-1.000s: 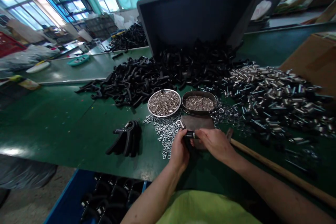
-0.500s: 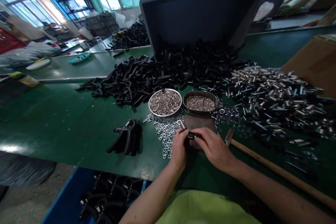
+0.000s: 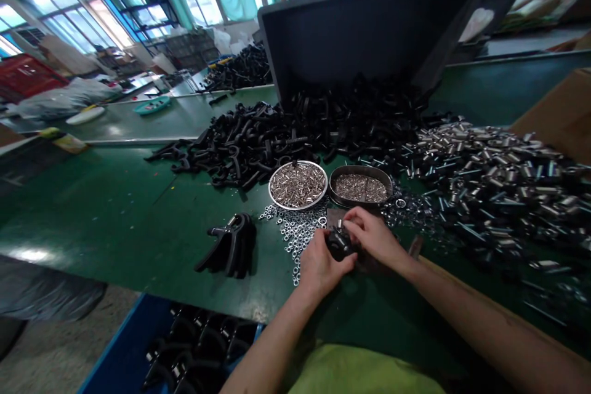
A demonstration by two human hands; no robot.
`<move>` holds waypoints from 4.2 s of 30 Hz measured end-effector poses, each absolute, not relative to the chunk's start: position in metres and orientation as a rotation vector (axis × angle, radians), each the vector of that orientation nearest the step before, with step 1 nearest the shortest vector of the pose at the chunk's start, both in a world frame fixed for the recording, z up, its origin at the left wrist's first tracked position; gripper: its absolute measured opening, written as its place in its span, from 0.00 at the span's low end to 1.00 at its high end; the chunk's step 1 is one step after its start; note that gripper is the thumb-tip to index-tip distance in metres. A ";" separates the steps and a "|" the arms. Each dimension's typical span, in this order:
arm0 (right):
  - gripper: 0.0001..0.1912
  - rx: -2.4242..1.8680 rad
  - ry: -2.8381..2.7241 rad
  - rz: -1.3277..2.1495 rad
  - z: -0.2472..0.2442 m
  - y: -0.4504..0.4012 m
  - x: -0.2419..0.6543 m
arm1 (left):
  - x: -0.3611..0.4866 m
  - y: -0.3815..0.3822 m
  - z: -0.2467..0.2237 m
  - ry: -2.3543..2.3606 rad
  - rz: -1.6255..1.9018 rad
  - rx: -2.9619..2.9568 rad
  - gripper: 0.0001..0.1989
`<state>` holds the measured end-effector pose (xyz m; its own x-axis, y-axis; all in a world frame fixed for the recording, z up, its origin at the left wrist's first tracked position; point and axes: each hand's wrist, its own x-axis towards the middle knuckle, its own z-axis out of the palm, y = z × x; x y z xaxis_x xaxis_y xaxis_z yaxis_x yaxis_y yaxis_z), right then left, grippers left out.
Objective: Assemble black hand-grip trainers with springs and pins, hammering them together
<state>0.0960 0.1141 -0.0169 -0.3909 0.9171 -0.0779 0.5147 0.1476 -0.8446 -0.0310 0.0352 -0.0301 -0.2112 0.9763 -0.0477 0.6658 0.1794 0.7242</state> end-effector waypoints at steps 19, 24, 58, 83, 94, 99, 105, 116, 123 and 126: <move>0.10 -1.258 -2.439 0.442 -0.017 0.206 0.001 | -0.028 0.039 -0.050 1.862 0.669 2.056 0.30; 0.09 -1.176 -2.379 0.600 -0.003 0.177 0.049 | -0.029 0.040 -0.048 1.861 0.637 2.068 0.29; 0.11 -1.401 -2.670 0.504 -0.025 0.242 0.089 | -0.032 0.038 -0.042 1.748 0.474 2.290 0.33; 0.05 -1.486 -2.099 0.727 -0.007 0.214 0.121 | -0.034 0.048 -0.028 1.274 1.136 0.696 0.25; 0.04 -1.069 -1.782 1.180 -0.013 0.105 0.128 | -0.034 0.042 -0.015 0.685 1.120 -0.099 0.18; 0.04 -1.008 -1.906 0.999 -0.016 0.102 0.124 | -0.031 0.042 -0.015 0.651 1.124 -0.071 0.17; 0.05 -1.022 -1.960 0.938 -0.014 0.099 0.121 | -0.029 0.039 -0.020 0.697 1.106 0.021 0.17; 0.10 -0.565 -2.672 -0.323 -0.047 0.124 0.150 | -0.046 0.063 -0.030 1.247 0.888 1.325 0.27; 0.10 -0.434 -2.778 -0.503 -0.046 0.121 0.157 | -0.034 0.046 -0.046 1.499 0.640 2.259 0.30; 0.12 -0.755 -2.798 -0.349 -0.034 0.105 0.176 | -0.033 0.041 -0.050 1.539 0.616 2.292 0.30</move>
<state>0.1765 0.1053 -0.0336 -0.8434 0.4631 0.2726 0.5158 0.8398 0.1694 -0.0333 0.0406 -0.0503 0.3299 0.9274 0.1766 0.7931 -0.3737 0.4810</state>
